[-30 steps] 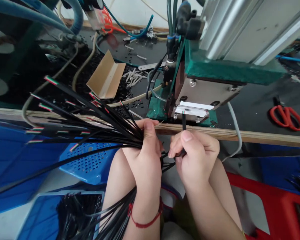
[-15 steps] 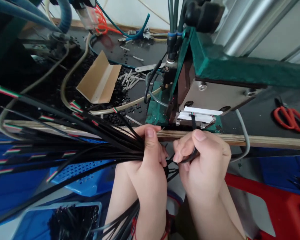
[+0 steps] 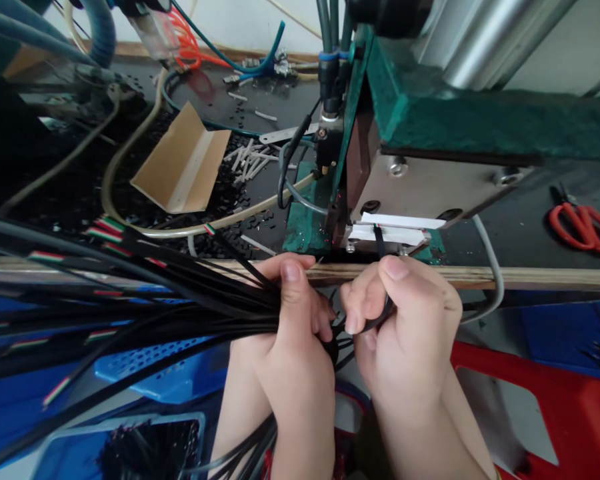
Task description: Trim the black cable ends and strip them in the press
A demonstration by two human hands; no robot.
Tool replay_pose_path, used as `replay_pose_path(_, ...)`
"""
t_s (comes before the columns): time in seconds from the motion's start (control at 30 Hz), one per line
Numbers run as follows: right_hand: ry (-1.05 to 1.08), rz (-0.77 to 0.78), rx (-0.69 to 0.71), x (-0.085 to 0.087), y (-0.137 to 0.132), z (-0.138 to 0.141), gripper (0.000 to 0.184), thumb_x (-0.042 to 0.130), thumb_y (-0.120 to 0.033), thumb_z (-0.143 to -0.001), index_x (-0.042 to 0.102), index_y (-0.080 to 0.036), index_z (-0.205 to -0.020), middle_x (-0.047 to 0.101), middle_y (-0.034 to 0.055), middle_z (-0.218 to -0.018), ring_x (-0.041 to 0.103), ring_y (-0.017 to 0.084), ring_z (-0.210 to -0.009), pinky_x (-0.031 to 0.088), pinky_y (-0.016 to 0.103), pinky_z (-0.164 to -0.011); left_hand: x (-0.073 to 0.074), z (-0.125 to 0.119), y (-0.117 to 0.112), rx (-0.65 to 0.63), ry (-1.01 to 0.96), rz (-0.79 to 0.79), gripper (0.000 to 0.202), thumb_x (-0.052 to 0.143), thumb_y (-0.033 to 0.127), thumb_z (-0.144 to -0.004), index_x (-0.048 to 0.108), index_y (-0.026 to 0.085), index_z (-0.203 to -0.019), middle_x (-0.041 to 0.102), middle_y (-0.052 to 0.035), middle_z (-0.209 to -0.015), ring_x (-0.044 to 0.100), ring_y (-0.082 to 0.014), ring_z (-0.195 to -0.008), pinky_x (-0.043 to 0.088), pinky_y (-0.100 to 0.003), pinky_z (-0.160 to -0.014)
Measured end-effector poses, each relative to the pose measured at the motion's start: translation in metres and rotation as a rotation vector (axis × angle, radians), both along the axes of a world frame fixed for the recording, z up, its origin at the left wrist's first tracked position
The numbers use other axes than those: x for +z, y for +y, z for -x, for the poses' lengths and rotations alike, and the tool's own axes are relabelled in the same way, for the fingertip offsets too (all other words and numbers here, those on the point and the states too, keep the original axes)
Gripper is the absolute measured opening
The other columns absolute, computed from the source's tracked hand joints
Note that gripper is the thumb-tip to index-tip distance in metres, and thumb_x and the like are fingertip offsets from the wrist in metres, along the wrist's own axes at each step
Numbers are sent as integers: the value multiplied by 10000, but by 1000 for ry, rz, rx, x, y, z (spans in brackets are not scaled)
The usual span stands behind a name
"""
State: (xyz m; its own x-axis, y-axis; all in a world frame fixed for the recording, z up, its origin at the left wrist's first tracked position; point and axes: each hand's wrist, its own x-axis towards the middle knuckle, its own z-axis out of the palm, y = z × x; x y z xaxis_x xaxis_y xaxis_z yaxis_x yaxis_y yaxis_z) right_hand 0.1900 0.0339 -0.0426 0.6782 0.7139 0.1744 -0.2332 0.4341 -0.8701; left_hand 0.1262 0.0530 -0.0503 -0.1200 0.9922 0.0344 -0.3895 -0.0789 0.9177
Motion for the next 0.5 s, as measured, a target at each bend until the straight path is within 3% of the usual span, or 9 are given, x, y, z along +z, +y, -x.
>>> replay_pose_path(0.5,45,-10,-7,0,-2,2,463,690,-209,-1027,625,-229,-569,632,-40,-485,478,89,-345,379,264,-407,0,0,-1,-3,-13,15,184,731,295,-1128,736,222,-959,450,120,-504,424,-74,-376,380,-223,-443)
